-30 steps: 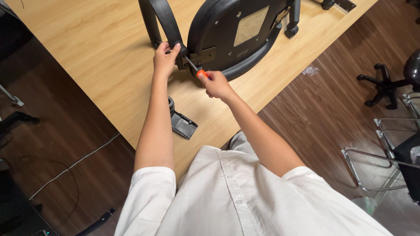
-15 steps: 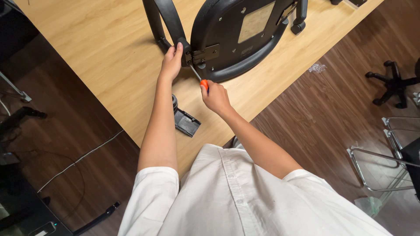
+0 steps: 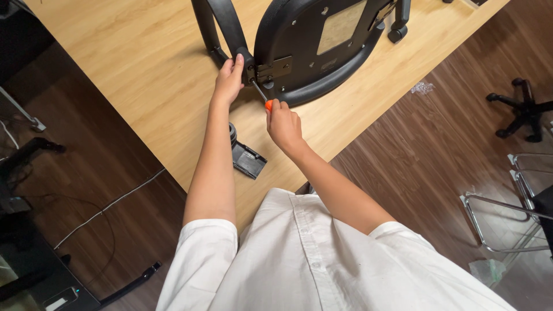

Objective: The person assembles an office chair on a wooden table. They use a screwdriver to drive screws and attach a mounting plate to the underside of the chair seat, then align the seat onto the five-star base, fit the gas lift cylinder, and press the casters into the base arms while handling loose screws and brackets.

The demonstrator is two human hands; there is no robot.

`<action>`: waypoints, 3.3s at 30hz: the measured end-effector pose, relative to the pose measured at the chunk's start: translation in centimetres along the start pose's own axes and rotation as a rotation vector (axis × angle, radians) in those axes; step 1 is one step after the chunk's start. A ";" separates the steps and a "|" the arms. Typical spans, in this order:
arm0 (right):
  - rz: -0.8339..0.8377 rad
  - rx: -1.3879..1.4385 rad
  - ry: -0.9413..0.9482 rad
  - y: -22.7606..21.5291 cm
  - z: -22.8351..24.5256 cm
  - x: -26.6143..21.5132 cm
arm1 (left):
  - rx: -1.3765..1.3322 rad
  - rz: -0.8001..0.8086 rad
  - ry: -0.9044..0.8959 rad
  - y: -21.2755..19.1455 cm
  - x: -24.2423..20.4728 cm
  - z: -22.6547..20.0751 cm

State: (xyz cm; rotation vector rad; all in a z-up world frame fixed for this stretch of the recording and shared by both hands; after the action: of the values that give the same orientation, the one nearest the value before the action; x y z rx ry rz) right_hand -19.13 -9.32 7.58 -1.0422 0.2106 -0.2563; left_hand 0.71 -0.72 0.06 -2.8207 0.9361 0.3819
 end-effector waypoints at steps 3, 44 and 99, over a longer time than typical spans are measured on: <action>-0.007 0.102 -0.066 1.3 -1.9 0.7 | 0.006 -0.012 -0.023 0.1 -0.7 -0.7; -0.466 0.482 -0.194 -23.5 -24.6 12.3 | 0.733 -0.583 0.471 12.1 -2.9 -20.6; -0.179 0.337 -0.405 -13.7 -3.4 57.2 | 0.902 -1.110 0.141 -12.2 19.8 -23.0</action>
State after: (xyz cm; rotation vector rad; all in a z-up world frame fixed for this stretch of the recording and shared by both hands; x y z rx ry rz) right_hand 32.78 -36.23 14.96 -0.7573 -0.2855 -0.2269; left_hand 27.84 -7.16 17.13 -2.0515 -0.4517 -0.3170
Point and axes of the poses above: each hand's wrist, its own x-axis towards the middle knuckle, its own y-axis out of the palm, z = x × y, the point moved 3 cm from there along x, towards the middle knuckle, and after that the axes turned 11 degrees about z, right-handed, at the moved point
